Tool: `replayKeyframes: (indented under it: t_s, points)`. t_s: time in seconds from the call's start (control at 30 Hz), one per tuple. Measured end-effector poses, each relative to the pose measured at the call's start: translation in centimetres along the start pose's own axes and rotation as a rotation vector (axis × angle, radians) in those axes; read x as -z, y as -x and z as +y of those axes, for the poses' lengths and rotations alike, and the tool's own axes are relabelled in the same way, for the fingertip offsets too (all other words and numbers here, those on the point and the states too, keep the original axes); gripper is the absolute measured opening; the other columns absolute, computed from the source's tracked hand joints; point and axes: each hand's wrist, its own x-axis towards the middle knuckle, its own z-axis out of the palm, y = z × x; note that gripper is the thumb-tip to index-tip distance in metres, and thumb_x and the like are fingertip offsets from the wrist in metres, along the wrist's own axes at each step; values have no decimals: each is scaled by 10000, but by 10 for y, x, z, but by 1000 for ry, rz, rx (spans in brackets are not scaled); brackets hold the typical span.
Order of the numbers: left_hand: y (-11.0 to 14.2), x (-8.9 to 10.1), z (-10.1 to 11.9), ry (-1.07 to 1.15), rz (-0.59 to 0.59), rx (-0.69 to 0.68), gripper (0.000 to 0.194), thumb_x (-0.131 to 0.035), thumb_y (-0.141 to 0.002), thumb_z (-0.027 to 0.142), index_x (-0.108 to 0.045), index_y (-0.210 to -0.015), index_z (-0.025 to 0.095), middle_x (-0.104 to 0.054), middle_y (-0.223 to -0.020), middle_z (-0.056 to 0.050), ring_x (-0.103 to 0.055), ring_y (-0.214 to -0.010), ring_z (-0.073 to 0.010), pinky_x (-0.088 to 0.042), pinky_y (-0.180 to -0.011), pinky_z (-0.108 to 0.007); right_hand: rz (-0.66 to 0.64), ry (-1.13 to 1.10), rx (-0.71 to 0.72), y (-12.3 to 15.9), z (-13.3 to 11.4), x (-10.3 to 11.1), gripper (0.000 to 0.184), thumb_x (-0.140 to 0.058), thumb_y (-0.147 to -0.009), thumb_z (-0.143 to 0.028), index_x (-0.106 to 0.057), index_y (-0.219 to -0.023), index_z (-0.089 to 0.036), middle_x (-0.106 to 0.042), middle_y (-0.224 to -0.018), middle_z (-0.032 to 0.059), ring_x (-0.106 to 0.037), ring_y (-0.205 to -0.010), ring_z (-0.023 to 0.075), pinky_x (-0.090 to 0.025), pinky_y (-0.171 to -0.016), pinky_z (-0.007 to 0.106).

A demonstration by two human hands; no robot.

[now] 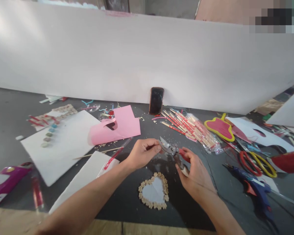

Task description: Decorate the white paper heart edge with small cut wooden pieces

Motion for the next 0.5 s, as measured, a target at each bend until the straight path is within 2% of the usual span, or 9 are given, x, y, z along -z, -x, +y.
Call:
replayKeyframes:
  t_s: [0.1, 0.27, 0.5]
  points:
    - [1, -1, 3, -22, -13, -18, 233, -512, -860, 252, -677, -726, 158, -654, -697, -26, -559, -630, -121, -379, -565, -194, -50, 42, -9, 0, -2, -2, 600, -490, -844, -408, -280, -1352, -167, -591, -1126, 130, -578, -1001, 261, -483, -822, 399]
    - [3, -2, 9, -31, -27, -31, 243, -502, -868, 241, -676, -724, 153, -675, -717, -28, -585, -675, -130, -403, -613, -193, -103, 80, 14, 3, -4, -2, 525, -424, -882, -400, -325, -1345, -172, -616, -1003, 116, -594, -942, 249, -490, -782, 365]
    - [4, -4, 15, -49, -7, -10, 263, -491, -866, 233, -671, -707, 128, -681, -700, -28, -583, -658, -121, -415, -616, -191, -143, 62, -10, 7, -5, 2, 469, -451, -851, -267, -363, -1300, -162, -597, -1057, 106, -586, -937, 229, -491, -791, 352]
